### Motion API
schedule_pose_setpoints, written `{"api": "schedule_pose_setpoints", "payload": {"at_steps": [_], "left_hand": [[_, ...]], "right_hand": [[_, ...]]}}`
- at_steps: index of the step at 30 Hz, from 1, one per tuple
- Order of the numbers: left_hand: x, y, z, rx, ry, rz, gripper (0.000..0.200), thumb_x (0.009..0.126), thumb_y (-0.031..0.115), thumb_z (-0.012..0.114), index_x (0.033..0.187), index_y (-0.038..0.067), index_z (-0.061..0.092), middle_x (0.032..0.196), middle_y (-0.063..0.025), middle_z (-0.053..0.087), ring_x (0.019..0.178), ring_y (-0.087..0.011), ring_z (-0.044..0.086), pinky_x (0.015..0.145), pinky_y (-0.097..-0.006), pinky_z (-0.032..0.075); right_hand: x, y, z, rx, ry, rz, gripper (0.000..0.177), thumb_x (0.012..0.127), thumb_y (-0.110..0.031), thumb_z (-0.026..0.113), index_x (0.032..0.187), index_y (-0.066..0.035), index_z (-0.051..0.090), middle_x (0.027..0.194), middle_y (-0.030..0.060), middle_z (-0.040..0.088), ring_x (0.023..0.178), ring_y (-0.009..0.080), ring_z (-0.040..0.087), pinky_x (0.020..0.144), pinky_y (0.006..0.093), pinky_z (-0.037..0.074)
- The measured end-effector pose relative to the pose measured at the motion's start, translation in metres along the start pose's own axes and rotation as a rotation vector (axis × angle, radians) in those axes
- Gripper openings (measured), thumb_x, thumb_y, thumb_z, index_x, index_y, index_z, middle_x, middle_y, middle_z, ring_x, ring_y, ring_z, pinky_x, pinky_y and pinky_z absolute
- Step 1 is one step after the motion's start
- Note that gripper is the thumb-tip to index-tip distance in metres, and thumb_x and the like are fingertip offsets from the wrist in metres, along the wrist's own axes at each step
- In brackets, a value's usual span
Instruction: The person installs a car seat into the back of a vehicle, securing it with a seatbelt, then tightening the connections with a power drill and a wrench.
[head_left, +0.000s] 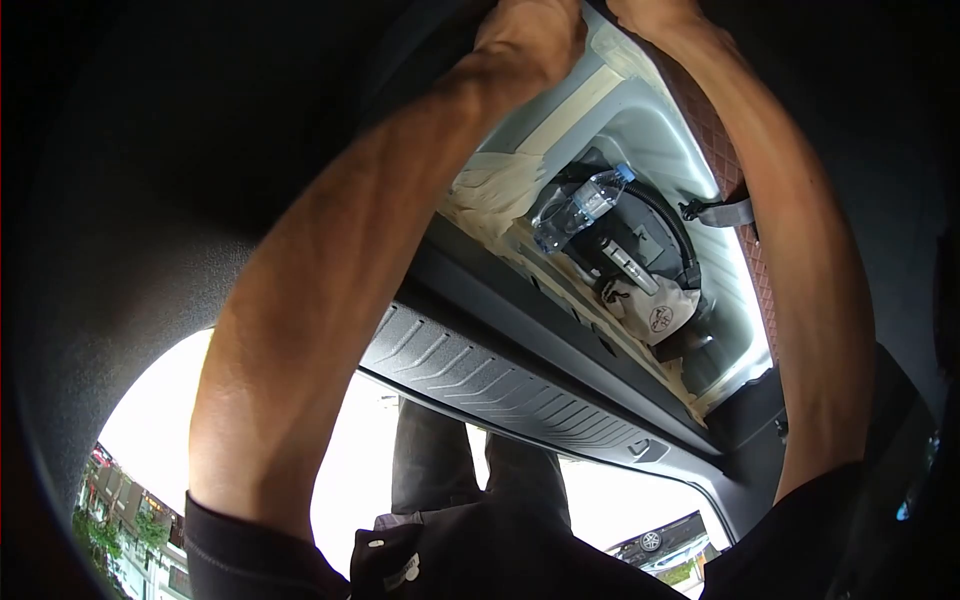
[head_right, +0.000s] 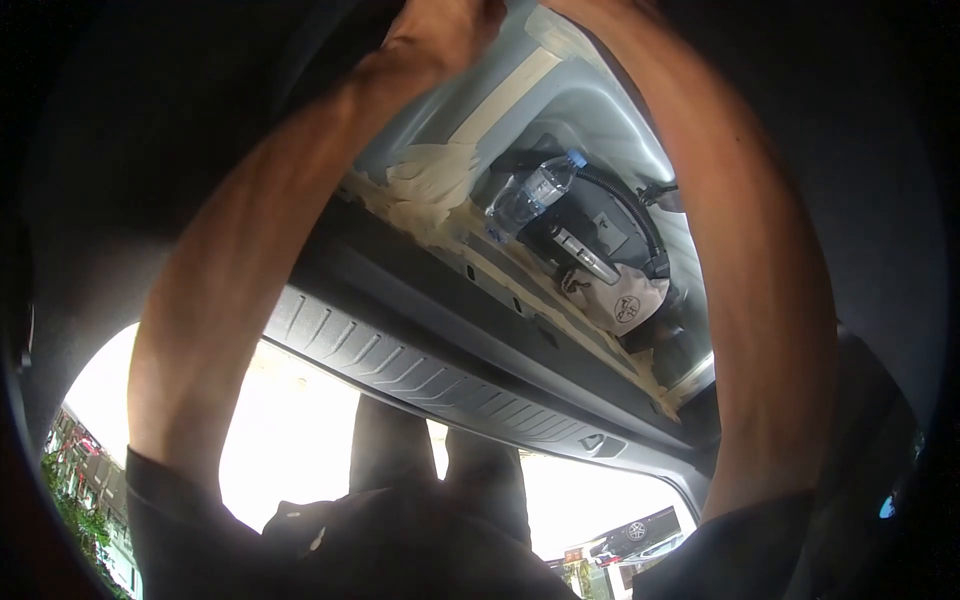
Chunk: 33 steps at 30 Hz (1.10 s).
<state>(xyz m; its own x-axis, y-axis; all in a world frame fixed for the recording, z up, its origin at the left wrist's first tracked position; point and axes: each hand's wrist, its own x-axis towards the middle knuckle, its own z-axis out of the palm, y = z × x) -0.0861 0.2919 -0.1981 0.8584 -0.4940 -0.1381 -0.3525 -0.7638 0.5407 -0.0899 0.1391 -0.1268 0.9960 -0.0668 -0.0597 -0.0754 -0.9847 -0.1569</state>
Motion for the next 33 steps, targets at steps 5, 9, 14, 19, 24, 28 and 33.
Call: {"api": "schedule_pose_setpoints", "payload": {"at_steps": [5,9,14,19,24,28,33], "left_hand": [[0.003,0.017,0.013,-0.235,0.379,-0.02,0.031,0.101,0.023,0.059,0.124,0.002,0.063,0.112,-0.0312,0.066,0.107,-0.0492,0.065,0.092,-0.0503,0.054],[0.008,0.029,-0.006,-0.235,0.247,-0.109,0.03,0.101,0.021,0.056,0.122,0.002,0.064,0.113,-0.0317,0.067,0.112,-0.0498,0.065,0.094,-0.053,0.054],[0.028,0.033,-0.007,-0.198,0.21,-0.111,0.026,0.102,0.017,0.05,0.112,0.001,0.068,0.111,-0.0293,0.069,0.108,-0.0478,0.067,0.093,-0.052,0.055],[0.032,0.033,0.007,-0.127,0.272,-0.038,0.028,0.104,0.014,0.042,0.107,0.003,0.067,0.116,-0.0291,0.065,0.111,-0.0453,0.064,0.095,-0.052,0.053],[0.027,0.035,-0.002,-0.113,0.223,-0.073,0.03,0.105,0.017,0.041,0.11,0.003,0.066,0.117,-0.0293,0.064,0.111,-0.0458,0.064,0.096,-0.0513,0.053],[0.026,0.03,0.001,-0.077,0.217,-0.072,0.03,0.106,0.018,0.041,0.111,0.003,0.067,0.116,-0.03,0.065,0.111,-0.0454,0.064,0.096,-0.0505,0.053],[0.022,0.027,0.003,-0.043,0.171,-0.051,0.028,0.104,0.016,0.043,0.118,0.003,0.064,0.114,-0.0275,0.065,0.109,-0.0424,0.066,0.095,-0.0483,0.054]], "right_hand": [[0.002,0.005,0.003,0.042,-0.022,0.015,0.026,0.09,-0.013,0.069,0.109,0.003,0.072,0.105,0.0325,0.067,0.101,0.0472,0.067,0.086,0.0499,0.057],[0.002,0.021,0.019,0.018,0.083,-0.151,0.026,0.09,-0.012,0.064,0.109,0.005,0.071,0.106,0.0324,0.067,0.099,0.0473,0.067,0.087,0.0511,0.056],[-0.003,0.025,0.024,0.008,0.135,-0.188,0.027,0.095,-0.01,0.051,0.107,0.005,0.07,0.105,0.0321,0.068,0.098,0.0466,0.068,0.087,0.0514,0.056],[-0.007,0.03,0.012,-0.149,-0.04,-0.281,0.029,0.095,-0.008,0.047,0.105,0.006,0.07,0.102,0.0312,0.069,0.099,0.0453,0.069,0.085,0.0495,0.057],[0.006,0.01,-0.031,-0.237,-0.353,-0.317,0.026,0.094,-0.008,0.05,0.101,0.004,0.072,0.105,0.0301,0.07,0.102,0.0433,0.07,0.087,0.0493,0.057],[0.006,0.006,-0.031,-0.228,-0.309,-0.243,0.026,0.094,-0.009,0.05,0.1,0.003,0.073,0.105,0.0296,0.07,0.103,0.0433,0.069,0.088,0.0501,0.056],[0.002,0.018,-0.013,-0.178,-0.146,-0.23,0.026,0.096,-0.011,0.052,0.1,0.004,0.073,0.107,0.0298,0.07,0.105,0.0448,0.068,0.087,0.0499,0.056]]}}
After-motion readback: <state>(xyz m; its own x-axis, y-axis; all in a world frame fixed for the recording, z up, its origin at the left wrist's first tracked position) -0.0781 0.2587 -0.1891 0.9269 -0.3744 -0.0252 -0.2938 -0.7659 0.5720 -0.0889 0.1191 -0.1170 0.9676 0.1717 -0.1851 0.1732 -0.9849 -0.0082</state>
